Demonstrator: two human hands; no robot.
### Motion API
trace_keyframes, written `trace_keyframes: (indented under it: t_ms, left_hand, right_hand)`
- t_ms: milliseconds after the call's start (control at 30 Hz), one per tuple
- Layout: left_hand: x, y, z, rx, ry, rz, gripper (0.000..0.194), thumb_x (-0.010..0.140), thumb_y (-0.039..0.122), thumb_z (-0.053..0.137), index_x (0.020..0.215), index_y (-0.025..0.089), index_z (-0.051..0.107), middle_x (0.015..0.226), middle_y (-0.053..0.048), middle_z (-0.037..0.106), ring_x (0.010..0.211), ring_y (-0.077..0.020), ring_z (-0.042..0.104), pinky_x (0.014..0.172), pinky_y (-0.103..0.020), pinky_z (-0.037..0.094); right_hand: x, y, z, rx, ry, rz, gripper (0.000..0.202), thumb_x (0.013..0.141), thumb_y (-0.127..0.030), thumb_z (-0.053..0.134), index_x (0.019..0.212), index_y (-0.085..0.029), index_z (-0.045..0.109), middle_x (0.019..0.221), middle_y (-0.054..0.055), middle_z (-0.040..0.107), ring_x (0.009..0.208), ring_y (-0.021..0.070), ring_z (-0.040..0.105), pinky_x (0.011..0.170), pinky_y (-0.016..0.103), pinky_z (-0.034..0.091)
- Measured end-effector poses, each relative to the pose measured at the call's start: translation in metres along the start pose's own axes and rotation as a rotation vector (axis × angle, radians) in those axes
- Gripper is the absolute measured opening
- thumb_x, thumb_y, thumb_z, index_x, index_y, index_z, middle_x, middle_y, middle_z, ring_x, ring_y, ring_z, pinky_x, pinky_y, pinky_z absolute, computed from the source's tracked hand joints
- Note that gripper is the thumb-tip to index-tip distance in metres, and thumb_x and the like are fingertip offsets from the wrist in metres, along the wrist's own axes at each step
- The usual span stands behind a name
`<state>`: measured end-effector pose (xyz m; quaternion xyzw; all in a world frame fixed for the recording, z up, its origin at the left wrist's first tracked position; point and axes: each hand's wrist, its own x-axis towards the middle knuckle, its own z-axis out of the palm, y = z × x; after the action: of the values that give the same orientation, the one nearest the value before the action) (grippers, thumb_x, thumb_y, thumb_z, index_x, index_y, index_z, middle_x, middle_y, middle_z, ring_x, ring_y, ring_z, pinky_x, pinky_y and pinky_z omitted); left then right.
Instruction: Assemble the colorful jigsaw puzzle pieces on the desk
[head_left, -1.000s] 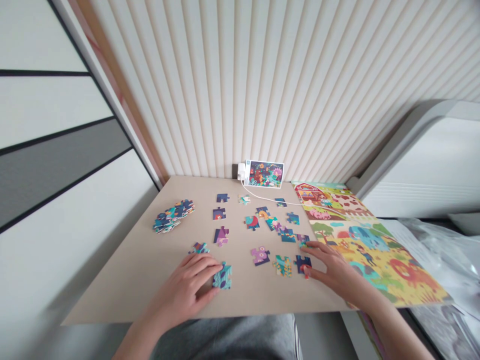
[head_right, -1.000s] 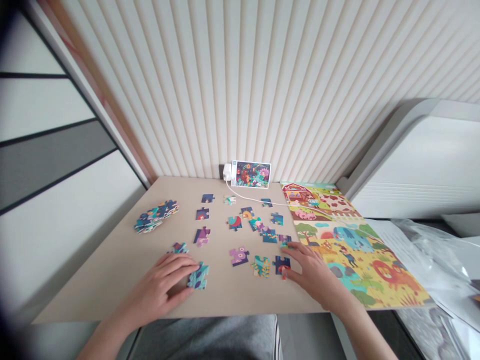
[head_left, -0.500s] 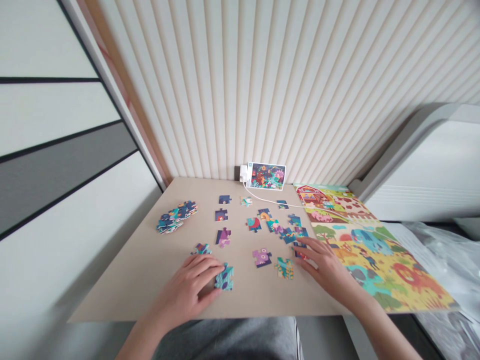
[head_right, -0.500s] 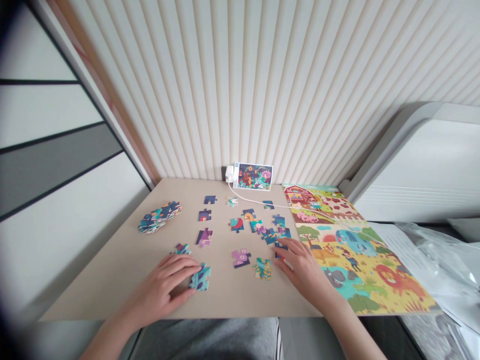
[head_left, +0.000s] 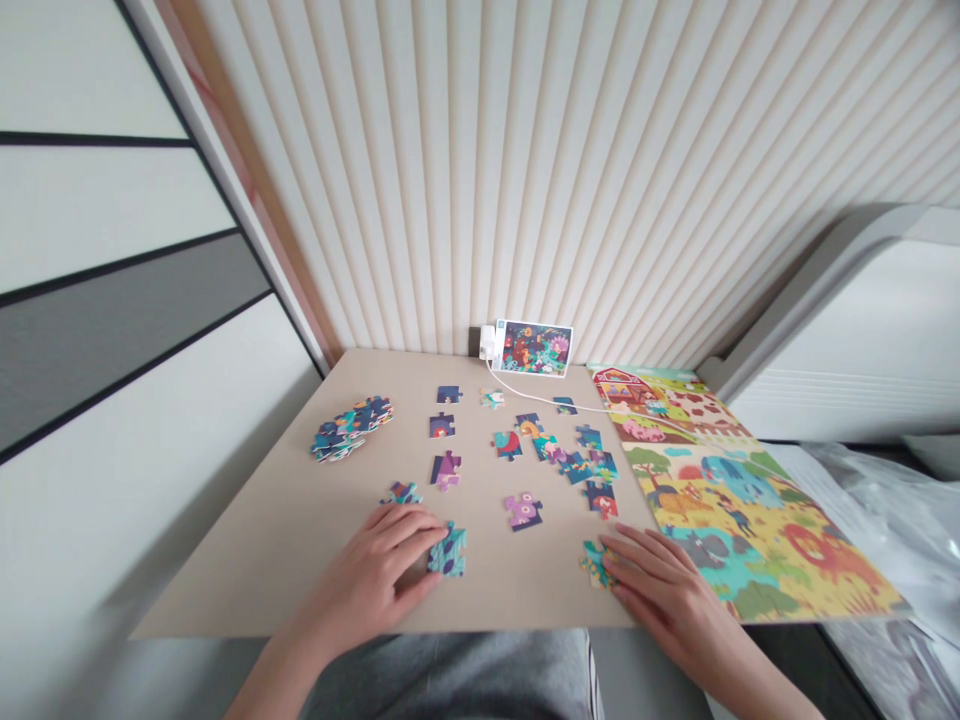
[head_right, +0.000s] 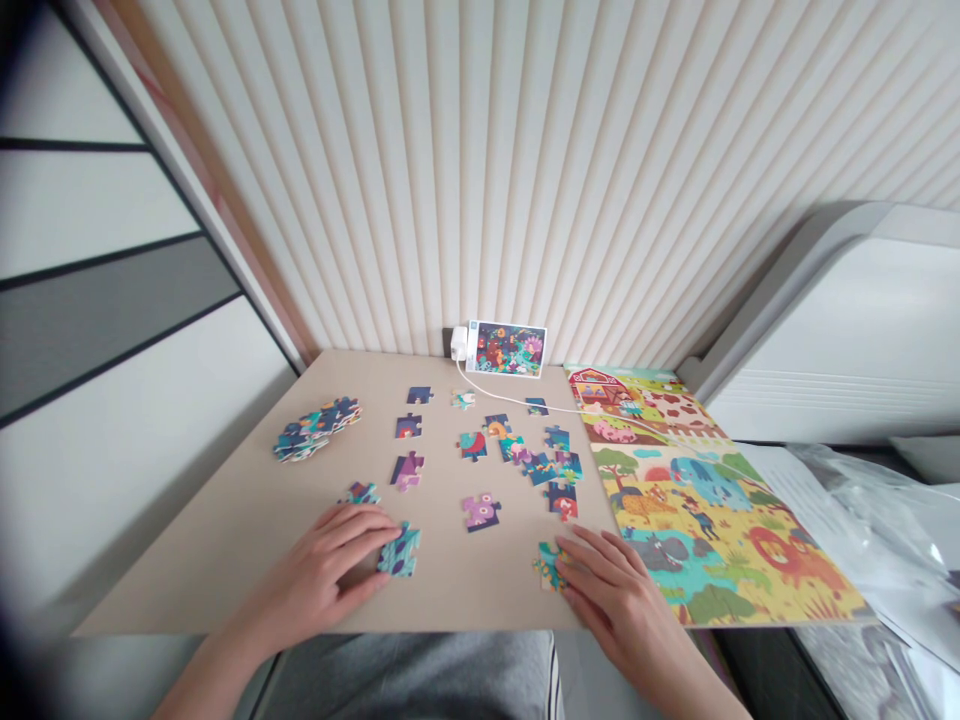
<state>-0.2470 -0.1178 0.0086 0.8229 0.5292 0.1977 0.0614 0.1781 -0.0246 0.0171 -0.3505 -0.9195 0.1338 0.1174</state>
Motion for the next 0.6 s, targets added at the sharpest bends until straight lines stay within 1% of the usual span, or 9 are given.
trace_keyframes:
  t_ms: [67, 133, 200, 267, 333, 433, 533, 600]
  left_hand:
    - [0.000, 0.000, 0.000, -0.003, 0.006, 0.004, 0.036, 0.094, 0.032, 0.060, 0.130, 0.026, 0.063, 0.123, -0.007, 0.066, 0.117, -0.0243, 0.058, 0.107, -0.043, 0.045]
    - [0.000, 0.000, 0.000, -0.004, 0.013, 0.006, 0.037, 0.094, 0.032, 0.061, 0.130, 0.027, 0.063, 0.123, -0.007, 0.067, 0.116, -0.0241, 0.058, 0.107, -0.043, 0.045]
    - [0.001, 0.001, 0.000, -0.002, 0.011, 0.004, 0.037, 0.093, 0.032, 0.062, 0.130, 0.027, 0.063, 0.123, -0.006, 0.067, 0.116, -0.0240, 0.059, 0.108, -0.043, 0.045]
    - [0.001, 0.002, -0.001, 0.000, 0.008, 0.000, 0.037, 0.093, 0.032, 0.062, 0.130, 0.027, 0.063, 0.123, -0.006, 0.067, 0.116, -0.0238, 0.059, 0.108, -0.043, 0.045]
    - [0.001, 0.002, -0.002, -0.002, 0.015, 0.001, 0.037, 0.093, 0.031, 0.062, 0.130, 0.027, 0.063, 0.124, -0.006, 0.066, 0.116, -0.0235, 0.059, 0.108, -0.042, 0.045]
    - [0.001, 0.002, -0.002, -0.010, 0.029, 0.013, 0.040, 0.092, 0.030, 0.064, 0.131, 0.028, 0.062, 0.124, -0.006, 0.066, 0.116, -0.0234, 0.060, 0.108, -0.042, 0.045]
    - [0.001, 0.001, 0.000, -0.007, 0.033, 0.020, 0.040, 0.091, 0.030, 0.065, 0.131, 0.028, 0.062, 0.124, -0.006, 0.066, 0.115, -0.0235, 0.060, 0.108, -0.042, 0.045]
    - [0.001, 0.001, -0.001, 0.000, 0.037, 0.019, 0.040, 0.091, 0.033, 0.065, 0.131, 0.028, 0.062, 0.123, -0.006, 0.066, 0.114, -0.0236, 0.060, 0.107, -0.041, 0.046]
  right_hand:
    - [-0.002, 0.000, -0.002, -0.001, -0.016, 0.000, 0.038, 0.096, -0.034, 0.058, 0.132, -0.043, 0.065, 0.143, -0.002, 0.059, 0.139, 0.0331, 0.048, 0.115, 0.060, 0.041]
    - [0.001, 0.000, -0.006, 0.001, -0.008, 0.004, 0.038, 0.096, -0.036, 0.059, 0.132, -0.044, 0.064, 0.144, -0.002, 0.058, 0.140, 0.0337, 0.047, 0.115, 0.061, 0.040]
    - [0.012, 0.004, -0.012, 0.011, 0.035, 0.013, 0.036, 0.096, -0.037, 0.058, 0.131, -0.043, 0.066, 0.145, -0.001, 0.058, 0.139, 0.0337, 0.048, 0.114, 0.059, 0.041]
    - [0.031, 0.014, -0.018, 0.021, 0.093, 0.017, 0.032, 0.097, -0.036, 0.056, 0.126, -0.040, 0.069, 0.142, 0.002, 0.061, 0.136, 0.0327, 0.052, 0.113, 0.057, 0.043]
    - [0.058, 0.031, -0.024, 0.010, 0.152, 0.014, 0.028, 0.098, -0.037, 0.054, 0.119, -0.035, 0.073, 0.136, 0.005, 0.065, 0.129, 0.0320, 0.058, 0.111, 0.054, 0.045]
    - [0.109, 0.062, -0.030, -0.031, 0.177, 0.018, 0.029, 0.098, -0.037, 0.053, 0.118, -0.032, 0.073, 0.130, 0.007, 0.068, 0.121, 0.0303, 0.063, 0.107, 0.051, 0.048]
    - [0.162, 0.089, -0.029, -0.044, 0.162, 0.032, 0.034, 0.094, -0.037, 0.059, 0.125, -0.029, 0.070, 0.133, 0.008, 0.067, 0.122, 0.0314, 0.062, 0.109, 0.050, 0.046]
    - [0.190, 0.102, -0.024, -0.033, 0.146, 0.037, 0.036, 0.092, -0.037, 0.060, 0.126, -0.027, 0.070, 0.133, 0.008, 0.067, 0.123, 0.0316, 0.062, 0.109, 0.049, 0.046]
